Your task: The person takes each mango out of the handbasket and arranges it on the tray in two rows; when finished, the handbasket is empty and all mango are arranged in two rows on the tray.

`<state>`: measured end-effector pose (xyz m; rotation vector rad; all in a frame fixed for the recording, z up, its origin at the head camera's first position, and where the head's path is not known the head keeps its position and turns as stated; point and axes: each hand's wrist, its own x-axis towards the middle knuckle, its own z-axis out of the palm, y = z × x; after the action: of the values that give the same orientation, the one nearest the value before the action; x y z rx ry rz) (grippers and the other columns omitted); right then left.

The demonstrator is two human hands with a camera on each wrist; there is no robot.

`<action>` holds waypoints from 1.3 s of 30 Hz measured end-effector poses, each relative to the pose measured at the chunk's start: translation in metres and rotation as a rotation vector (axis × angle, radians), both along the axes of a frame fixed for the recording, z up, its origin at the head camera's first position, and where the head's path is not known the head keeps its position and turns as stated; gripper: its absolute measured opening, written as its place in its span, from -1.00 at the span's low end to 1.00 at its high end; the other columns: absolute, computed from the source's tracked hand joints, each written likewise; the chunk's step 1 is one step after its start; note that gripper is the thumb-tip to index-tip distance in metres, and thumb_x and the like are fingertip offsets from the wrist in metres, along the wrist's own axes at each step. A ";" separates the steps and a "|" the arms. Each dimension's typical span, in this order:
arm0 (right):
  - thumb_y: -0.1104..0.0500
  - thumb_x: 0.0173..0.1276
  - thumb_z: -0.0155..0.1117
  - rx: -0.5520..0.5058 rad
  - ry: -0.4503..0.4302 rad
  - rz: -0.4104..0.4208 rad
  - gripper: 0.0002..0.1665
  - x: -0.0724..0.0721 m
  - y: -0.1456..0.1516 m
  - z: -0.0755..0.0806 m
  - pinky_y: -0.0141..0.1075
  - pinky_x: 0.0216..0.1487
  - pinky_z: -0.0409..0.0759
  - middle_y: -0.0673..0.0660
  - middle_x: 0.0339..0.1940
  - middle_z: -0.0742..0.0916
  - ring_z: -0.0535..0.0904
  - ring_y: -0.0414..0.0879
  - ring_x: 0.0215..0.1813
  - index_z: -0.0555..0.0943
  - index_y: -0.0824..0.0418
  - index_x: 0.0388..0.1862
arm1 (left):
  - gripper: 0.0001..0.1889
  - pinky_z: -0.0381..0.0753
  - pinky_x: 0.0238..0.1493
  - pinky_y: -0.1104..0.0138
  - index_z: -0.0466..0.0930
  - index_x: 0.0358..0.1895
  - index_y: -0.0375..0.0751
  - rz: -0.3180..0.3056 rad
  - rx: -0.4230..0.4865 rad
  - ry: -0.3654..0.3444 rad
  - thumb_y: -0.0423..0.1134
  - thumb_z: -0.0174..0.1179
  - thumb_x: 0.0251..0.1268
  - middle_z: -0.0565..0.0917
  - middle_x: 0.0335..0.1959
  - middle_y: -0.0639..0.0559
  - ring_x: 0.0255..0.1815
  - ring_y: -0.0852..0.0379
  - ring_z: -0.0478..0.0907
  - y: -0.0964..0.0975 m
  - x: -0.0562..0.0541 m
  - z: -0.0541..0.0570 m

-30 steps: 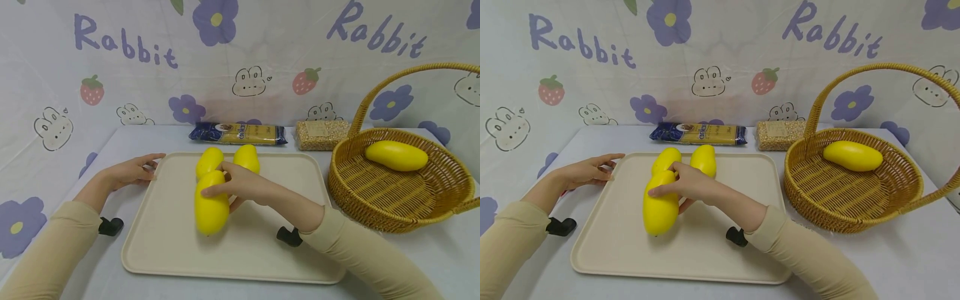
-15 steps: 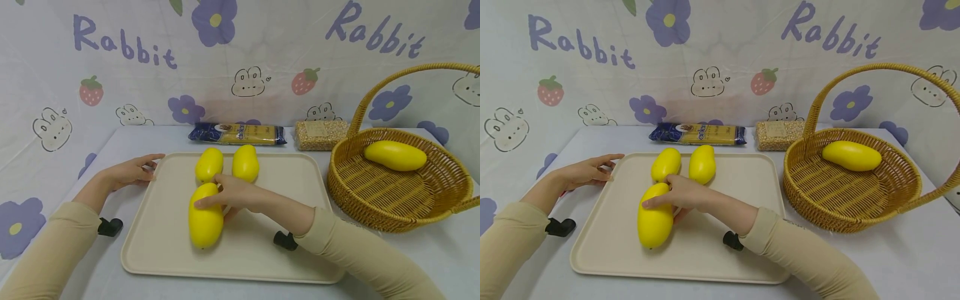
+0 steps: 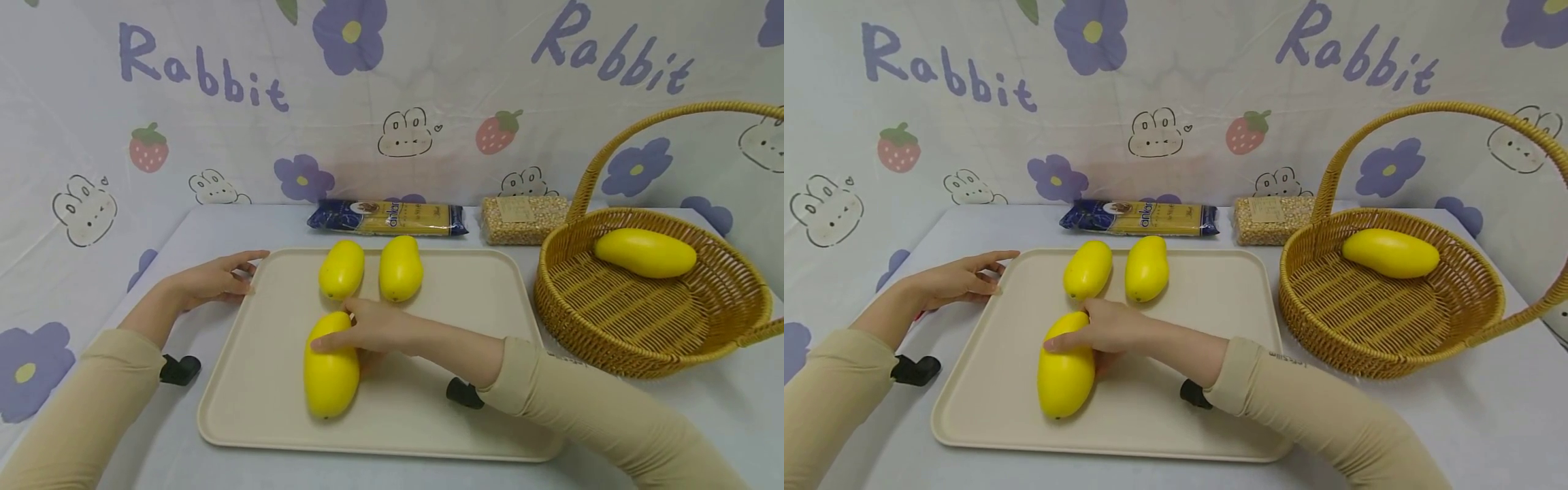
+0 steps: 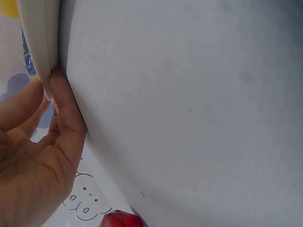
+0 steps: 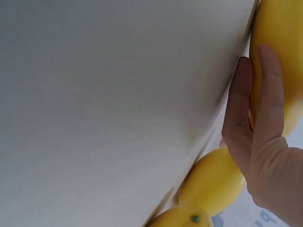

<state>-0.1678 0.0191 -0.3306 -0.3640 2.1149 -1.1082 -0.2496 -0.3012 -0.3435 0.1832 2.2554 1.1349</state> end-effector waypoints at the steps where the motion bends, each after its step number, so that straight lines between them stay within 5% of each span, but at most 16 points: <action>1: -0.23 0.20 0.40 0.005 0.002 -0.001 -0.07 0.000 0.000 0.000 -0.23 -0.23 0.72 0.15 0.10 0.59 0.66 -0.05 -0.18 0.29 0.16 0.40 | -0.22 0.53 0.05 0.47 -0.11 0.61 0.00 0.000 0.001 0.001 -0.37 0.03 0.42 0.09 0.39 -0.24 0.08 0.06 0.34 0.000 0.000 0.000; 8: -0.25 0.21 0.39 0.009 0.005 -0.006 -0.08 0.002 -0.002 -0.001 -0.23 -0.23 0.72 0.14 0.07 0.60 0.65 -0.05 -0.17 0.30 0.17 0.39 | -0.22 0.53 0.05 0.46 -0.11 0.61 0.00 0.000 -0.001 0.001 -0.37 0.03 0.41 0.10 0.39 -0.24 0.08 0.06 0.35 0.001 0.000 0.000; 20: -0.23 0.24 0.37 -0.030 0.010 -0.005 -0.39 0.002 -0.002 -0.003 -0.23 -0.28 0.72 0.12 -0.05 0.62 0.63 -0.06 -0.25 0.43 0.05 0.10 | -0.22 0.52 0.02 0.47 -0.12 0.61 0.01 0.000 0.007 -0.005 -0.37 0.03 0.42 0.11 0.37 -0.22 0.06 0.08 0.33 0.001 0.001 0.001; 31: -0.24 0.30 0.31 -0.034 0.005 0.020 -0.34 0.002 -0.002 -0.002 -0.23 -0.30 0.72 0.13 0.12 0.58 0.63 -0.06 -0.32 0.40 -0.08 0.31 | -0.23 0.53 0.04 0.46 -0.10 0.61 0.03 0.009 -0.005 -0.002 -0.36 0.03 0.42 0.10 0.41 -0.23 0.09 0.05 0.34 0.001 0.001 0.000; 39: -0.22 0.33 0.28 -0.038 0.001 0.039 -0.36 0.002 -0.003 0.000 -0.25 -0.37 0.71 0.14 0.08 0.60 0.62 -0.05 -0.48 0.39 -0.10 0.32 | -0.21 0.53 0.06 0.45 -0.11 0.61 0.03 0.006 -0.004 0.000 -0.35 0.05 0.41 0.09 0.42 -0.24 0.12 0.02 0.33 0.000 0.001 -0.001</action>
<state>-0.1654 0.0164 -0.3311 -0.4227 2.0816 -1.1266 -0.2489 -0.3008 -0.3441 0.1748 2.2602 1.1332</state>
